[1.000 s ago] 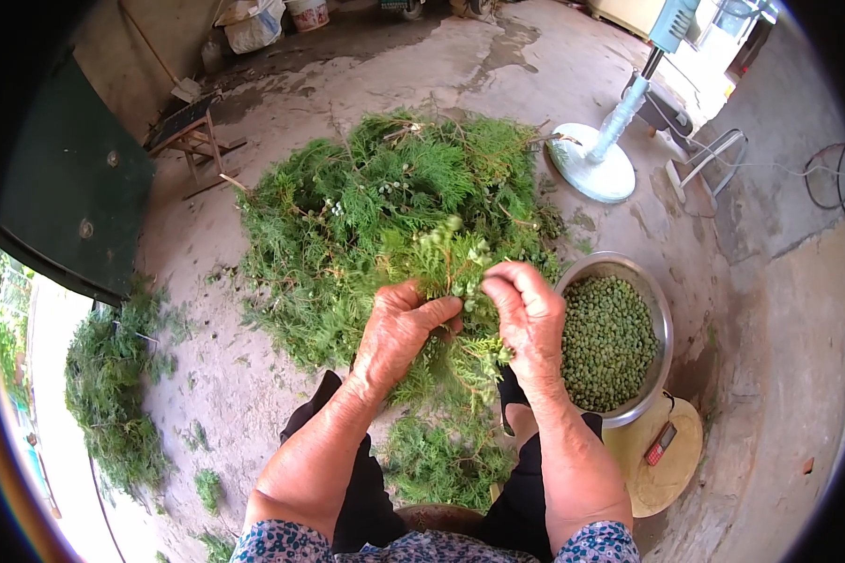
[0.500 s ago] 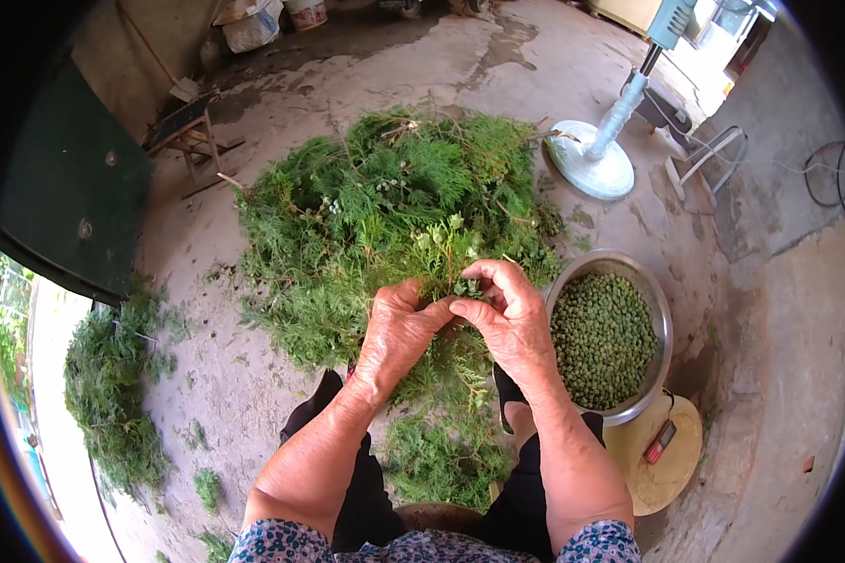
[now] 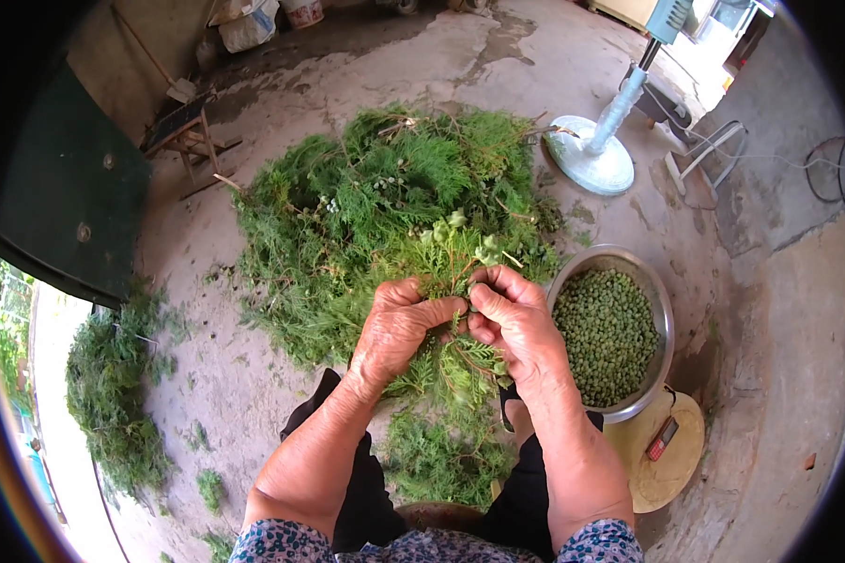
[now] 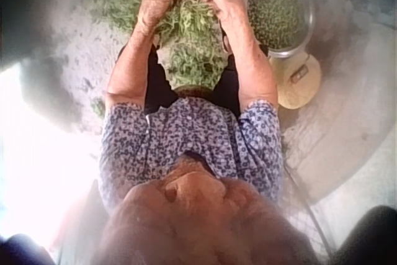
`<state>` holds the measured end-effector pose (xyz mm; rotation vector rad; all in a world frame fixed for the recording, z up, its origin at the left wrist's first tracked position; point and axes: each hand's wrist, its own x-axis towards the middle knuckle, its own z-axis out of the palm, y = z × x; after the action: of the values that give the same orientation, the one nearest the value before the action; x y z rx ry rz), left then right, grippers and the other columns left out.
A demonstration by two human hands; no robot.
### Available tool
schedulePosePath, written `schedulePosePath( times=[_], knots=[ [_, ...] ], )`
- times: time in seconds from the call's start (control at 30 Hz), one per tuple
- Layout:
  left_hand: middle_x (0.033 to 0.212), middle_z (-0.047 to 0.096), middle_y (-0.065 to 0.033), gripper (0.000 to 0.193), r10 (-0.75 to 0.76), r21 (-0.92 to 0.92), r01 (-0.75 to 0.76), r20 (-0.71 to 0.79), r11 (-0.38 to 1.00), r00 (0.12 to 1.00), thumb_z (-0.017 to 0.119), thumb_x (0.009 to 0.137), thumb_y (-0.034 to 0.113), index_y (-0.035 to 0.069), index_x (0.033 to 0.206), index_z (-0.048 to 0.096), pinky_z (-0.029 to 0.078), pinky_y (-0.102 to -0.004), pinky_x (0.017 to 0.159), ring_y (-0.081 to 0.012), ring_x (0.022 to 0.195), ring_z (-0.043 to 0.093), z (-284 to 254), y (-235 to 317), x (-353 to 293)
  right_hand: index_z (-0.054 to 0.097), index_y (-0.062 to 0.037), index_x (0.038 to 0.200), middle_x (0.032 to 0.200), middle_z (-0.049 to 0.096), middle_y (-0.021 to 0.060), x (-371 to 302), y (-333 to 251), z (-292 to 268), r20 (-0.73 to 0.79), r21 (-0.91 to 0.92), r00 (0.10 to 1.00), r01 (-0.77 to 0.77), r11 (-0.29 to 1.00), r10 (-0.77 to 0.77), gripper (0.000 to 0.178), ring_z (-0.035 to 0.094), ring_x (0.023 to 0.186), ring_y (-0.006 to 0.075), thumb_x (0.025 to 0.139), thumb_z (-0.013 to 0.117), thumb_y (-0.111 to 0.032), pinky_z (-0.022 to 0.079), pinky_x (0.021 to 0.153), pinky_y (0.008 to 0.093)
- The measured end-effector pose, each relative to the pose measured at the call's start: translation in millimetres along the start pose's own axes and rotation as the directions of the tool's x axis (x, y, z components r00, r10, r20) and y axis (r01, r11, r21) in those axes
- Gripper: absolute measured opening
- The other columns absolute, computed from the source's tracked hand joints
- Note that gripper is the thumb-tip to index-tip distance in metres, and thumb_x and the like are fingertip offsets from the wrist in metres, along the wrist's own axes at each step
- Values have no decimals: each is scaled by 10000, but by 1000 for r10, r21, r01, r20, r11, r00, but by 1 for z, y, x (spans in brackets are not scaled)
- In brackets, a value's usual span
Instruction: The person picks small green berries from cedar branches by hand and drops them into a metal bowl. They handle the branches one at a time, occasionally tossing aside stripped branches and reaching for new ones from the pile.
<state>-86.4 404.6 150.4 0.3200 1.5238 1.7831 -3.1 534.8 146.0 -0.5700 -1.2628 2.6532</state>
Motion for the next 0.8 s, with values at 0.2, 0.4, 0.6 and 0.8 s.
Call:
schedulePosePath(
  times=[0.2,0.4,0.6,0.8],
  knots=[
    [667,630,-81,76,5,-163,-40,-214,986,977,634,766,58,-18,772,630,446,-235,511,-125,545,568,4,-1,2,584,-11,922,845,603,87,5,-10,-28,-113,294,986,148,944,-119,128,577,632,148,797,600,-33,474,488,222],
    [643,603,-40,82,-6,6,6,-45,1000,999,602,753,63,2,808,610,427,-245,523,-100,537,526,10,0,2,577,-19,919,827,589,79,-3,-21,-26,-58,394,988,153,906,-141,128,566,663,146,798,608,-47,442,509,231],
    [632,615,-54,50,-8,156,12,-28,988,1000,611,745,46,18,783,629,455,-254,525,-116,537,557,16,-3,0,557,-49,1052,743,567,7,0,-18,-21,-64,-4,978,199,980,-199,301,526,586,65,790,646,-168,398,432,168],
    [702,629,-51,89,71,189,-63,-32,980,997,642,758,79,18,823,643,461,-250,525,-110,587,566,21,-10,1,547,-45,988,807,550,11,-1,-9,-9,-148,-379,952,196,905,-268,220,486,582,42,791,638,-82,419,475,174]
  ],
)
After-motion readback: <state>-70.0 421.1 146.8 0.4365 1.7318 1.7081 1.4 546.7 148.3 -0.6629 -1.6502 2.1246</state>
